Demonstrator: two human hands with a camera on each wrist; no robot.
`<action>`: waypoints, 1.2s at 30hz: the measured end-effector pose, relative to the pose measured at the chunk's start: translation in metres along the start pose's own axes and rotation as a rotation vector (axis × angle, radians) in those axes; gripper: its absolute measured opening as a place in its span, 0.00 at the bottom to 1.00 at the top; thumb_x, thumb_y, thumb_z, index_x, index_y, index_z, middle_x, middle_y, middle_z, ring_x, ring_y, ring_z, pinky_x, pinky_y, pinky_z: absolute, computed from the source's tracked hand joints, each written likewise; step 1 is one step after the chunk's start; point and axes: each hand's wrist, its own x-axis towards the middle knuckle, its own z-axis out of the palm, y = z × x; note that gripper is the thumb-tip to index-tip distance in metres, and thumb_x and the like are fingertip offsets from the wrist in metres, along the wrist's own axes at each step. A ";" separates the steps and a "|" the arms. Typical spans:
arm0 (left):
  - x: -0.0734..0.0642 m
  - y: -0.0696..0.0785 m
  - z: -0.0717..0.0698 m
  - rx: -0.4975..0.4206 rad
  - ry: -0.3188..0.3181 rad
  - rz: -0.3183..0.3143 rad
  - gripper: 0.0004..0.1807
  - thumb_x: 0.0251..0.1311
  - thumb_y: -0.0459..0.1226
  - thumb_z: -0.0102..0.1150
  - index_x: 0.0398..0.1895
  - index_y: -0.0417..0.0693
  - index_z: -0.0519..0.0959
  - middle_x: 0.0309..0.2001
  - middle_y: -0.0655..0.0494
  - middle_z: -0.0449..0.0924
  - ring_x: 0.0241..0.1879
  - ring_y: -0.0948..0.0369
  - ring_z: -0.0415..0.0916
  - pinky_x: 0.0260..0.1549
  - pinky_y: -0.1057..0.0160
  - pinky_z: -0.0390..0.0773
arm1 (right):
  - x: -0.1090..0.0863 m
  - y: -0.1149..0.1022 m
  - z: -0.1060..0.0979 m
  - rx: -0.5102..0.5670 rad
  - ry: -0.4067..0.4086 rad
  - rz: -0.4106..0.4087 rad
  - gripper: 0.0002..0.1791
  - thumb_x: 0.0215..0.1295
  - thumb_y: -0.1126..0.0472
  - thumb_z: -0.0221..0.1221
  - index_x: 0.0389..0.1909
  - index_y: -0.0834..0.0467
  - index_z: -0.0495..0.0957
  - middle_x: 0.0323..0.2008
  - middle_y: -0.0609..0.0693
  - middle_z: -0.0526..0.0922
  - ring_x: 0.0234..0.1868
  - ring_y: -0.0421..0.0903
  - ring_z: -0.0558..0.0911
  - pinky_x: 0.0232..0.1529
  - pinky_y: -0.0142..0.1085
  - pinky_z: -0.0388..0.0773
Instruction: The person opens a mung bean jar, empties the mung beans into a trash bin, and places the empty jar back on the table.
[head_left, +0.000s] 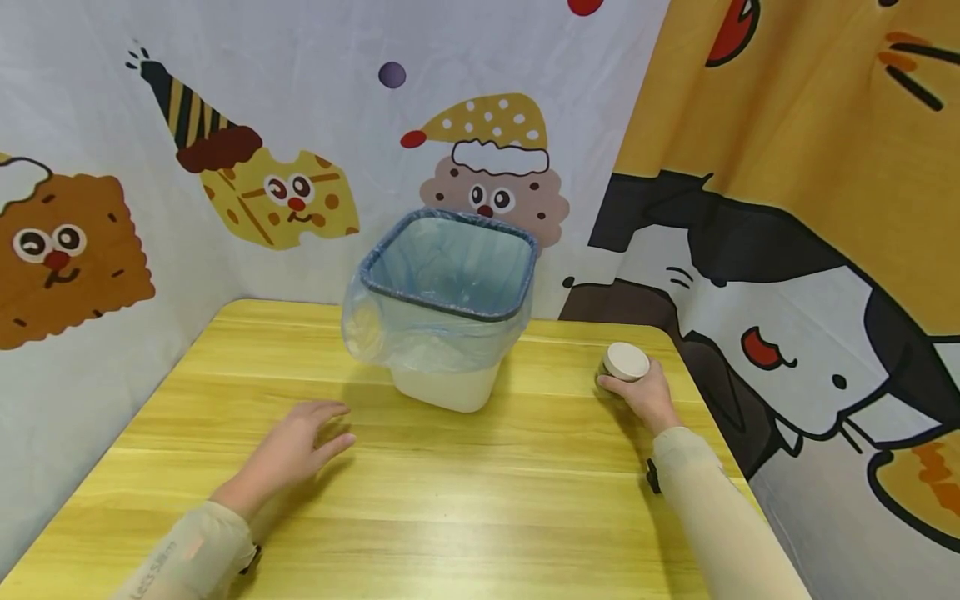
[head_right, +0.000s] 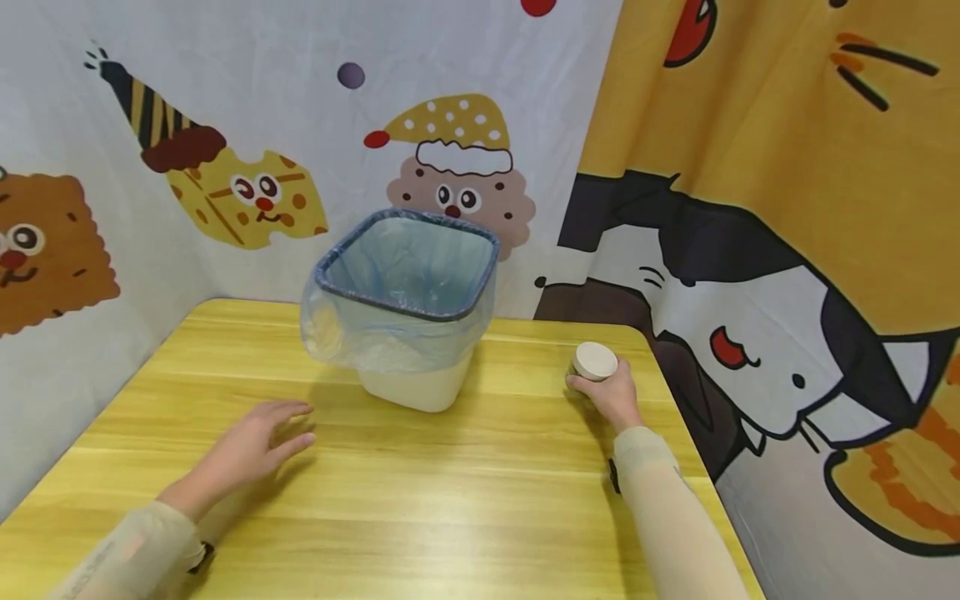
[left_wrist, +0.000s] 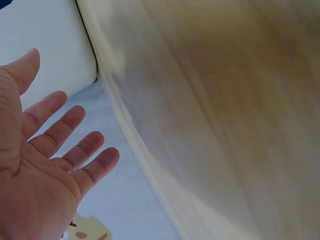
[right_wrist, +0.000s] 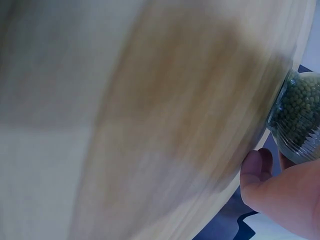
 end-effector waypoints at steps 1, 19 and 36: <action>0.000 0.001 0.001 -0.003 -0.002 -0.005 0.30 0.74 0.50 0.66 0.69 0.38 0.79 0.68 0.35 0.79 0.68 0.33 0.75 0.66 0.30 0.75 | 0.000 0.000 0.000 0.002 0.000 0.005 0.62 0.62 0.49 0.77 0.83 0.67 0.47 0.76 0.71 0.63 0.74 0.67 0.68 0.76 0.61 0.67; -0.002 0.004 0.003 -0.020 -0.022 -0.037 0.30 0.74 0.50 0.65 0.70 0.41 0.78 0.70 0.36 0.77 0.70 0.34 0.73 0.67 0.30 0.75 | 0.002 0.003 0.000 -0.006 0.021 0.018 0.62 0.61 0.49 0.77 0.83 0.67 0.47 0.76 0.71 0.63 0.74 0.67 0.68 0.76 0.61 0.68; -0.001 0.010 0.003 -0.061 0.006 -0.020 0.30 0.75 0.50 0.64 0.70 0.39 0.78 0.70 0.36 0.78 0.70 0.33 0.73 0.68 0.29 0.74 | -0.013 0.003 -0.005 0.013 -0.024 0.011 0.61 0.59 0.48 0.78 0.81 0.67 0.51 0.74 0.69 0.65 0.73 0.65 0.70 0.76 0.59 0.69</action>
